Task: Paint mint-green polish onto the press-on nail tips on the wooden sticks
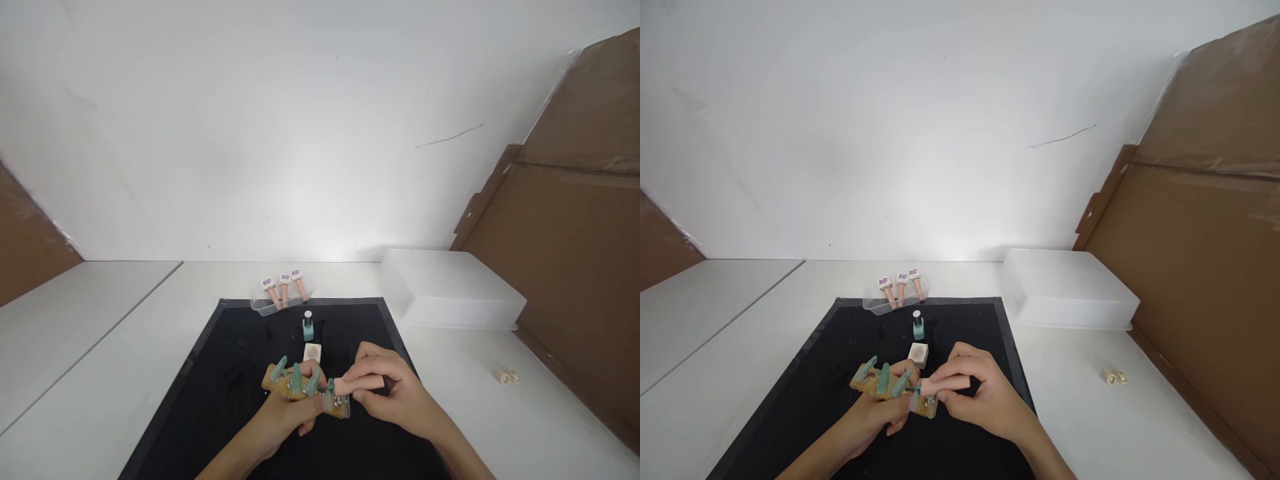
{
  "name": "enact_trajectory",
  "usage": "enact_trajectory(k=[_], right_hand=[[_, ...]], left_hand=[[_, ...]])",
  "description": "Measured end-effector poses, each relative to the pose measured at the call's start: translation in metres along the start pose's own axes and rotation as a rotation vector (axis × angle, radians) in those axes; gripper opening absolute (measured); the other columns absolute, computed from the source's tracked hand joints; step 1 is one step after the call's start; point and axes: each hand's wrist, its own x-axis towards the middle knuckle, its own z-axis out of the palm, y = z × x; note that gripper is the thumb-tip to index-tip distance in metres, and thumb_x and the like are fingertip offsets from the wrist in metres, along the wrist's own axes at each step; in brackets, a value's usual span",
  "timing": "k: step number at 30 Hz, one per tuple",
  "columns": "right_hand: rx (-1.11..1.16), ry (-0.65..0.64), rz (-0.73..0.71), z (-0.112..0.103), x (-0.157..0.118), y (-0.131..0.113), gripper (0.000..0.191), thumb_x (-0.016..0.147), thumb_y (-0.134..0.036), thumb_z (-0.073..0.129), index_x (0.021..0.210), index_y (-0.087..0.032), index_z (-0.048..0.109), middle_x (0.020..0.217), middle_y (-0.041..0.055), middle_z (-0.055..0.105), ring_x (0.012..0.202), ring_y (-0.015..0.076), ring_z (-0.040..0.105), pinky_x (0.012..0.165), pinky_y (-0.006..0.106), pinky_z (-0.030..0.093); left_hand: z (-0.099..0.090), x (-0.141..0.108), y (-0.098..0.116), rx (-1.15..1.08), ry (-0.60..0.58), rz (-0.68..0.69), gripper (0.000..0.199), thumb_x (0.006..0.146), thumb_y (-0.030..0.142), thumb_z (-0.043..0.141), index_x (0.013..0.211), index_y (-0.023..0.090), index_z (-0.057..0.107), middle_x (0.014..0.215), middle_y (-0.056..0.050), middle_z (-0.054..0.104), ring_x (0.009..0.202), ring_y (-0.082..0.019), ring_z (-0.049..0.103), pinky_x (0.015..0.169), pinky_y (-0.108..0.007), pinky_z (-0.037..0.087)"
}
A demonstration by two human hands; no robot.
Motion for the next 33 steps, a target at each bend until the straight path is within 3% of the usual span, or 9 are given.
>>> enact_trajectory(k=[25,33], right_hand=[[0.136,-0.059,0.038,-0.0006,0.0028,-0.0049,0.046,0.064,0.007,0.051,0.082,-0.027,0.075,0.071,-0.0022,0.042,0.058,0.0106,0.042,0.049,0.023,0.032],[0.179,0.005,0.047,-0.0012,0.0018,-0.0030,0.036,0.072,0.000,0.058,0.085,-0.028,0.075,0.069,-0.0020,0.044,0.058,0.0116,0.044,0.051,0.024,0.033]], left_hand=[[-0.0011,-0.0006,0.0017,0.018,-0.011,-0.010,0.034,0.068,0.042,0.070,0.075,0.020,0.046,0.053,0.012,0.039,0.039,-0.002,0.027,0.037,-0.016,0.026],[-0.0025,-0.0006,-0.0006,0.012,-0.025,-0.013,0.032,0.068,0.040,0.071,0.073,0.019,0.047,0.054,0.011,0.039,0.039,-0.002,0.027,0.037,-0.016,0.025]])
